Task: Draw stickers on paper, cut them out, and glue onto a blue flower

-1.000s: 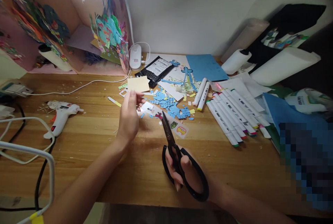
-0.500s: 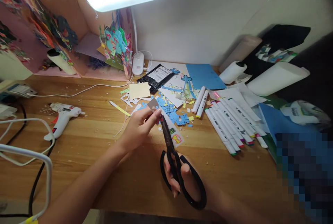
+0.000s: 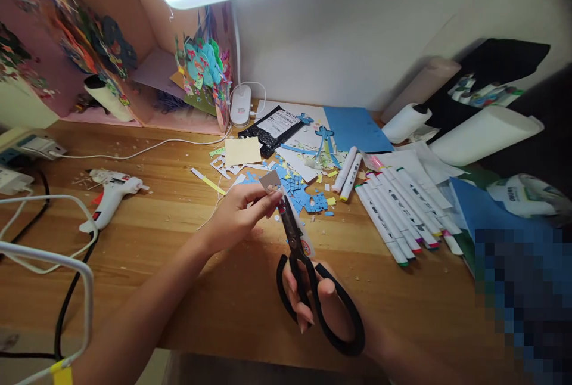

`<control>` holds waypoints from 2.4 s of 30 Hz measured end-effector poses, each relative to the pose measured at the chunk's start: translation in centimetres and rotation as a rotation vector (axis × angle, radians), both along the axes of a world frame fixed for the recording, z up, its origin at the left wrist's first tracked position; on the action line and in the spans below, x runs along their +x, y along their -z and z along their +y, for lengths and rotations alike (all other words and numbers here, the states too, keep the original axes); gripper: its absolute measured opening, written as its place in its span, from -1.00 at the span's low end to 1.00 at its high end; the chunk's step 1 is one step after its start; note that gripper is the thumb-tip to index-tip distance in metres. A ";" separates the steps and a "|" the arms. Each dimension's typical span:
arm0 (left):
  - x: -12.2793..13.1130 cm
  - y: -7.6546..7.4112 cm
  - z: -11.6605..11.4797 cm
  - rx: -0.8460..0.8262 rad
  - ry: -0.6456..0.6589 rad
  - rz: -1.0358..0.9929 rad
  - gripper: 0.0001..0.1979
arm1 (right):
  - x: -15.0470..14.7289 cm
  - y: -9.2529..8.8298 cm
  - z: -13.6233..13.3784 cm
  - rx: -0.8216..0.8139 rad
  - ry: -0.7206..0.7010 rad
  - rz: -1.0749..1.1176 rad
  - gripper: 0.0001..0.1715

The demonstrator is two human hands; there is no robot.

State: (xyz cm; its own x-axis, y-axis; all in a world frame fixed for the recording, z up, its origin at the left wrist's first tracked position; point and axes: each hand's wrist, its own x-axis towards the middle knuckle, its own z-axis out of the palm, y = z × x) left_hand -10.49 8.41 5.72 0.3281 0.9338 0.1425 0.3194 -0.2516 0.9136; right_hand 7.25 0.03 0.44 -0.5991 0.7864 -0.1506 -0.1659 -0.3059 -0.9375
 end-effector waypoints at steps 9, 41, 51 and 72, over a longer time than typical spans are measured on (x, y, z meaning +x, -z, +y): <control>-0.4 0.4 0.1 -0.106 0.042 -0.113 -0.59 | 0.3 0.3 0.2 -0.045 -0.052 0.016 -0.22; -2.1 0.0 1.6 -0.043 0.050 0.032 -0.65 | 2.4 -0.7 1.0 -0.184 -0.260 -0.008 -0.17; -2.3 0.1 1.6 -0.138 0.161 -0.055 -0.65 | 1.9 -0.7 1.2 -0.212 -0.228 0.043 -0.24; -2.4 -0.1 1.4 -0.154 0.227 -0.122 -0.67 | 0.7 -0.7 -0.3 -0.290 -0.159 0.138 -0.20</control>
State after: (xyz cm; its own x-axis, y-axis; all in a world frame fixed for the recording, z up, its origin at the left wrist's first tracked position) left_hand -12.86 9.79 5.85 0.5205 0.8520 0.0563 0.1561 -0.1598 0.9747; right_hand 7.92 -0.24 1.15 -0.7412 0.6178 -0.2626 -0.2140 -0.5883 -0.7798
